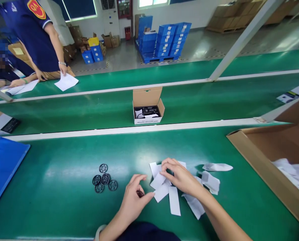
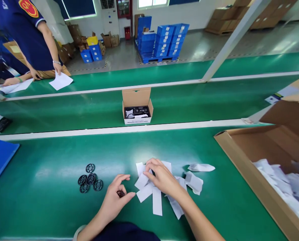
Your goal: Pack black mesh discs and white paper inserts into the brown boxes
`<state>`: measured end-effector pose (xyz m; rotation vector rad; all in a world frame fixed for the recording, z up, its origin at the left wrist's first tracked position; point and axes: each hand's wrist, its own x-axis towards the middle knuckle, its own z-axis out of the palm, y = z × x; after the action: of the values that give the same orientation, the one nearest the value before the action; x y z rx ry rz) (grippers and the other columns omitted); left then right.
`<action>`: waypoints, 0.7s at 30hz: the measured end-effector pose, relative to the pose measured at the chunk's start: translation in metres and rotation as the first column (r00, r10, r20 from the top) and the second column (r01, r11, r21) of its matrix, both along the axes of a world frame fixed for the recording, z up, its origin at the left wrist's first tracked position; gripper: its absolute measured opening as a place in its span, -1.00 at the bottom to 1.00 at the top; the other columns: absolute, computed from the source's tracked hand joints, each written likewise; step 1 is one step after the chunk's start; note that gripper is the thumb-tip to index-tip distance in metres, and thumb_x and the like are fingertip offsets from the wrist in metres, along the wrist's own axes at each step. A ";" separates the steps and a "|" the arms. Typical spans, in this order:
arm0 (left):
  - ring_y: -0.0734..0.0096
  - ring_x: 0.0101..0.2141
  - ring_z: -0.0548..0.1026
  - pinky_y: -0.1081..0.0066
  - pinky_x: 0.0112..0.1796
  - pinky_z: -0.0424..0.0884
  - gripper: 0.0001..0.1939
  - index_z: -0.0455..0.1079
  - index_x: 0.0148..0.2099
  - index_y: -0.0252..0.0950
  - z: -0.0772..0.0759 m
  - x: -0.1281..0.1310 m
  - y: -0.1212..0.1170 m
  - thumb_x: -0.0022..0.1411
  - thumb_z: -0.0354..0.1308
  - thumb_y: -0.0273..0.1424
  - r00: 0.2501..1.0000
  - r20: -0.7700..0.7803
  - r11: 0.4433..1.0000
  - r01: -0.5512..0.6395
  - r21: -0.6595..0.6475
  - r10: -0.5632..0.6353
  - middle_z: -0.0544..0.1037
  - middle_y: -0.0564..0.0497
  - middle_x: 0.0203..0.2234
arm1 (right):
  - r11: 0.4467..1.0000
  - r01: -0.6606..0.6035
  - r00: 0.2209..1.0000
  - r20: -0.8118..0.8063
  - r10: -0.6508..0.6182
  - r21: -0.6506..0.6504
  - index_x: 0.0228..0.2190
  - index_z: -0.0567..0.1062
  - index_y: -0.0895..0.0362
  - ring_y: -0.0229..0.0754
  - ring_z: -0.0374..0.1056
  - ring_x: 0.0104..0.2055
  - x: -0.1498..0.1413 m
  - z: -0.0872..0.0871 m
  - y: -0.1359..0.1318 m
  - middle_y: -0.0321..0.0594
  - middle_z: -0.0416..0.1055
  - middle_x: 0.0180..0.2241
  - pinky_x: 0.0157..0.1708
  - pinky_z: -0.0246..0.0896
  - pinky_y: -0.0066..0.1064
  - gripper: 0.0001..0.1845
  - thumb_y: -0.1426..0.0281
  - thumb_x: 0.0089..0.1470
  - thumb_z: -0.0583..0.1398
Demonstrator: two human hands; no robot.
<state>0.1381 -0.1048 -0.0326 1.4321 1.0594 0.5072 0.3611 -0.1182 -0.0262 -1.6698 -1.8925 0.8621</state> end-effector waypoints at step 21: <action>0.75 -0.79 0.00 0.56 -0.77 -0.25 -0.60 0.22 -0.47 -0.31 -0.008 -0.009 -0.028 -0.13 0.38 -0.23 0.868 0.465 0.616 0.271 -0.740 0.176 0.30 0.17 -0.71 | 0.981 0.080 0.898 0.415 -0.148 0.177 0.10 0.23 0.16 0.22 0.26 -0.01 0.069 -0.051 -0.038 0.08 0.30 0.00 -0.08 0.29 0.08 -0.46 0.14 0.16 -0.02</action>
<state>0.1290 -0.1323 -0.0410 0.4669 0.6577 0.2679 0.4302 -0.1562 -0.0774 -1.9660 -2.0469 0.3019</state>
